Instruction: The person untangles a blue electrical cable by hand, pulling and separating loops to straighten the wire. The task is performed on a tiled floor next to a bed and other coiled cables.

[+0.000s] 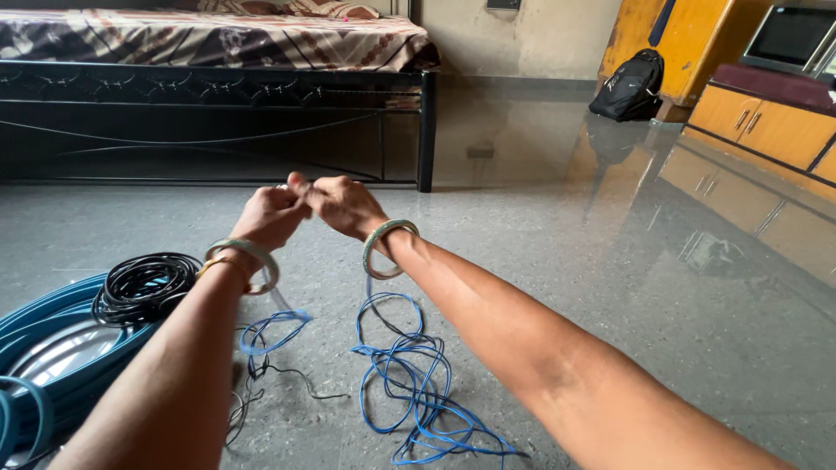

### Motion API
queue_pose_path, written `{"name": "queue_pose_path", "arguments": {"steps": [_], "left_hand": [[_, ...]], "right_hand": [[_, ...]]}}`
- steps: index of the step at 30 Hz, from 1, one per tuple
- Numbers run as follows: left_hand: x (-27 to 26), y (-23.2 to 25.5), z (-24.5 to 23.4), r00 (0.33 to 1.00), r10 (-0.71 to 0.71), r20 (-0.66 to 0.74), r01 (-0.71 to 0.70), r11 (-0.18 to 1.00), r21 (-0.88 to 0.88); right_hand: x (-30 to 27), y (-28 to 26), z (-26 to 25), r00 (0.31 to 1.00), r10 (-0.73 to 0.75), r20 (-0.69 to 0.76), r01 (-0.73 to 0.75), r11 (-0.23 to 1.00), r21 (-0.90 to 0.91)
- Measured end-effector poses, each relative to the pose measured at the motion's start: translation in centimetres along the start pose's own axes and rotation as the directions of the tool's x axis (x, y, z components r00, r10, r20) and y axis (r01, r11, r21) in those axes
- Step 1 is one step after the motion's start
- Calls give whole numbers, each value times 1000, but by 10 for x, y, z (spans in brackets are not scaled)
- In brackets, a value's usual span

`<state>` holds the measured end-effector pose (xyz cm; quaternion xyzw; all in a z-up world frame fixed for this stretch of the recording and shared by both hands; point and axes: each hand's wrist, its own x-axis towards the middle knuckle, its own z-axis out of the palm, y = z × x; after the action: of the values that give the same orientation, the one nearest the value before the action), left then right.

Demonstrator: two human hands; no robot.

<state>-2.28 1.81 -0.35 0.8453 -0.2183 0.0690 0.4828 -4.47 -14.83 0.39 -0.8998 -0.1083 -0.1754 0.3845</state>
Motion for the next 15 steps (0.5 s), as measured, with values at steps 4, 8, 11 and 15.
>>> {"name": "queue_pose_path", "arguments": {"steps": [4, 8, 11, 15], "left_hand": [[-34, -14, -29, 994, -104, 35, 105, 994, -32], [-61, -48, -61, 981, -191, -20, 189, 980, -67], [-62, -66, -75, 967, -229, -114, 219, 971, -98], [-34, -65, -75, 980, 32, -196, 0, 987, 163]], "right_hand": [[8, 34, -25, 969, -200, -146, 194, 979, -56], [15, 86, -63, 873, -124, -472, 146, 989, 10], [1, 106, -71, 904, 194, -381, -197, 980, 31], [-15, 81, -41, 986, -145, -84, 107, 930, -351]]}}
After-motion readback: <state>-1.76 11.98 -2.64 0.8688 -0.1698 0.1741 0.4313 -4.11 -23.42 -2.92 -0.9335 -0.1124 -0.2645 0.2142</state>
